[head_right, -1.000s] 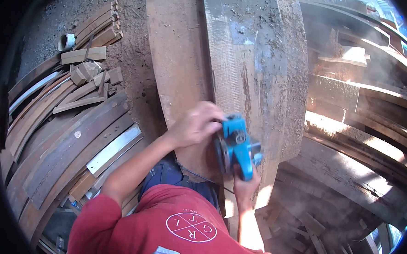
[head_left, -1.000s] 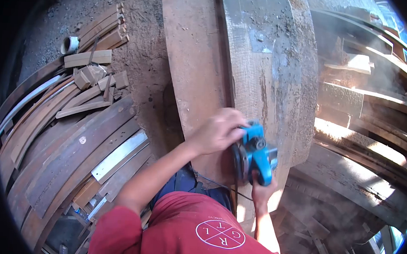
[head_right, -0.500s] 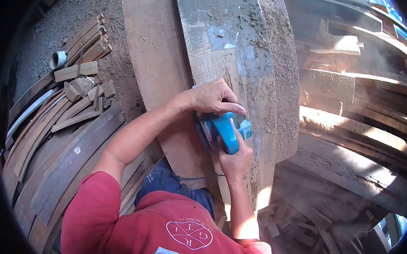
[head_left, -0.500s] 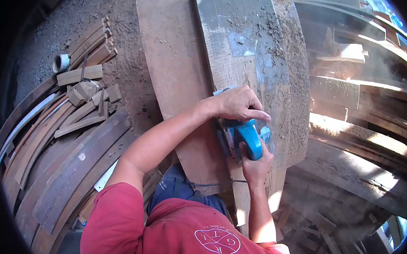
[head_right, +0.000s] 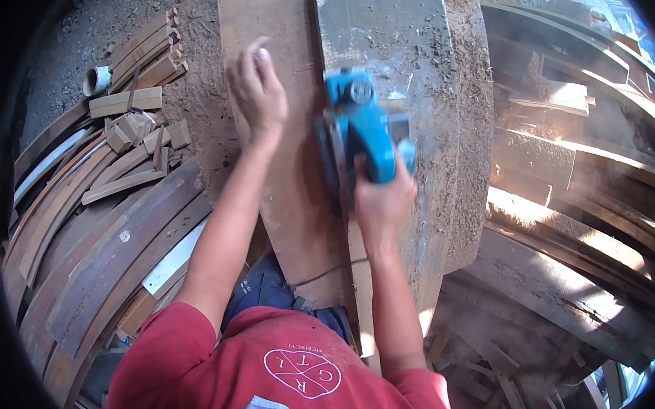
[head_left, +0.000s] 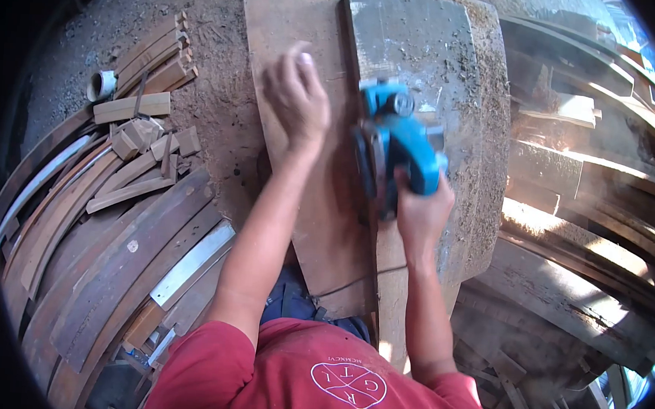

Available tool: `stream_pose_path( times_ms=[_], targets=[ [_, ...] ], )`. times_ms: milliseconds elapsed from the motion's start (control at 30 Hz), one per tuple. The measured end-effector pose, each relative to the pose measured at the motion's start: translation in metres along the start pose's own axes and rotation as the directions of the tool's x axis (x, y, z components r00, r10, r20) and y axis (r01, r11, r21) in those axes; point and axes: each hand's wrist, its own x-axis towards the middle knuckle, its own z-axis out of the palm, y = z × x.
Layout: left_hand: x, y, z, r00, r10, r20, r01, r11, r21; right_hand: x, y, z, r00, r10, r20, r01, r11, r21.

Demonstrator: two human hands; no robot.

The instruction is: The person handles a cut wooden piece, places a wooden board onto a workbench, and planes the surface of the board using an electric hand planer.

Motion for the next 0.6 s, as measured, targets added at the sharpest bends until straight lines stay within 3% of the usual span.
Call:
stream_pose_path(
  times_ms=[33,67,100,200,267,333,367,400,467,567,600],
  targets=[
    [0.002,-0.023,0.005,1.000,-0.007,0.002,0.007,1.000,0.000,0.019,-0.013,0.009,1.000,-0.013,-0.007,0.013,1.000,0.011],
    [-0.003,-0.052,0.017,0.990,0.097,-0.102,-0.064,0.955,0.288,0.041,-0.021,0.022,0.997,-0.075,-0.020,0.076,0.995,0.064],
    [-0.006,-0.070,0.024,0.960,0.226,-0.167,-0.097,0.824,0.558,0.063,-0.037,0.030,0.992,-0.119,-0.040,0.118,0.993,-0.013],
    [-0.013,-0.064,0.032,0.990,0.119,-0.070,-0.042,0.740,0.671,0.141,-0.073,0.068,0.958,-0.274,-0.088,0.269,0.961,-0.073],
    [-0.012,-0.068,0.034,0.991,0.108,-0.082,-0.028,0.753,0.657,0.203,-0.101,0.098,0.938,-0.320,-0.134,0.286,0.932,-0.221],
    [-0.010,-0.071,0.032,0.991,0.123,-0.060,-0.057,0.772,0.634,0.262,-0.149,0.120,0.973,-0.217,-0.083,0.205,0.969,-0.135],
    [-0.010,-0.071,0.034,0.986,0.138,-0.090,-0.049,0.766,0.641,0.274,-0.158,0.126,0.963,-0.246,-0.108,0.237,0.967,-0.090],
    [-0.010,-0.073,0.035,0.987,0.138,-0.087,-0.050,0.764,0.643,0.279,-0.155,0.126,0.964,-0.242,-0.106,0.234,0.968,-0.089],
    [-0.010,-0.074,0.038,0.987,0.122,-0.104,-0.029,0.773,0.633,0.273,-0.149,0.117,0.980,-0.185,0.072,0.187,0.982,-0.020],
    [-0.012,-0.074,0.039,0.982,0.142,-0.123,-0.032,0.772,0.635,0.211,-0.088,0.083,0.926,-0.376,-0.036,0.376,0.927,-0.015],
    [-0.009,-0.074,0.040,0.979,0.149,-0.140,-0.026,0.769,0.639,0.188,-0.055,0.060,0.948,-0.270,0.167,0.303,0.928,-0.216]
  ],
)
